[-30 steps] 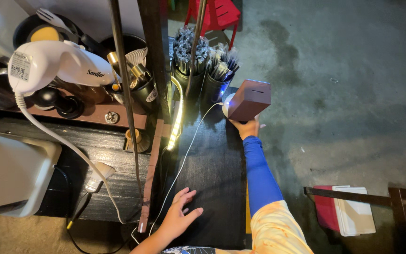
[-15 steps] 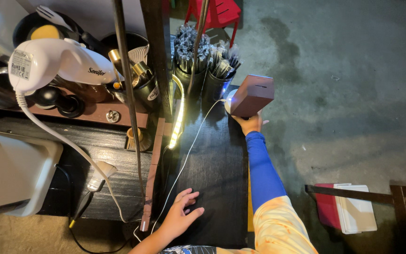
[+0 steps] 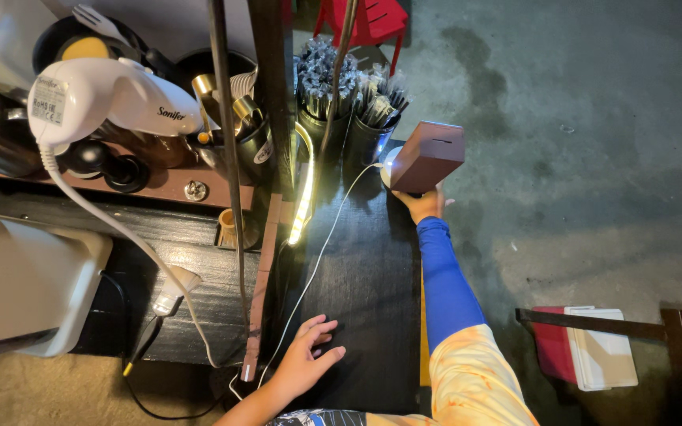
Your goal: The person organizes a cluttered workspace by moving a white box, plugging in a small light, and arranging various items on a table. They wipe the table surface with a cloth and place a black mat on it. The person also handles a pink box and adjusts the position of the white box multiple times.
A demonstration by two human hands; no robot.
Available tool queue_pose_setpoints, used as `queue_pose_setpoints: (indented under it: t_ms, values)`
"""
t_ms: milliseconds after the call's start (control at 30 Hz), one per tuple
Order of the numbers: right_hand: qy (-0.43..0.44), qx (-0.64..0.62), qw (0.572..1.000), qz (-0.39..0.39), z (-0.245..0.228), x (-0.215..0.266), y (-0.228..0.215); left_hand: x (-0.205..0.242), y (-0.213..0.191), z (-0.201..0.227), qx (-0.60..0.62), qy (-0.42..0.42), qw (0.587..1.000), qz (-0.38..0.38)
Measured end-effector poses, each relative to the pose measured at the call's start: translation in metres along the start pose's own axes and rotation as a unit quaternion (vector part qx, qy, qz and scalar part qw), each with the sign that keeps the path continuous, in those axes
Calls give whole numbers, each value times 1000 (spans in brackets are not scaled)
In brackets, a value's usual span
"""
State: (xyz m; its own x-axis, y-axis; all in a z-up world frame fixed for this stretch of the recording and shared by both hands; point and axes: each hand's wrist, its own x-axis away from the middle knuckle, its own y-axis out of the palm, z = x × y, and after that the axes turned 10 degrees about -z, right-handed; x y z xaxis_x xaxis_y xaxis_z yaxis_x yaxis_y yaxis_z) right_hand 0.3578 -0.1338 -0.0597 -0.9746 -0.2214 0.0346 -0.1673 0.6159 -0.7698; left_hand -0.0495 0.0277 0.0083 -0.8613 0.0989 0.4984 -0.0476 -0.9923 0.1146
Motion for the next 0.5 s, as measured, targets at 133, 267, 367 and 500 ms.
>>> queue_pose_setpoints:
  t_ms: [133, 267, 367, 500]
  values:
    - [-56, -234, 971, 13, 2, 14, 1, 5, 0, 0, -17, 32, 999, 6]
    - [-144, -237, 958, 68, -18, 69, -6, 19, -1, 0, 15, 56, 998, -25]
    - [-88, -167, 980, 68, -53, 148, -18, 41, -10, 6, 33, 79, 990, -116]
    - [-157, -127, 979, 11, -110, 254, -23, 77, -28, 27, 107, 94, 966, -217]
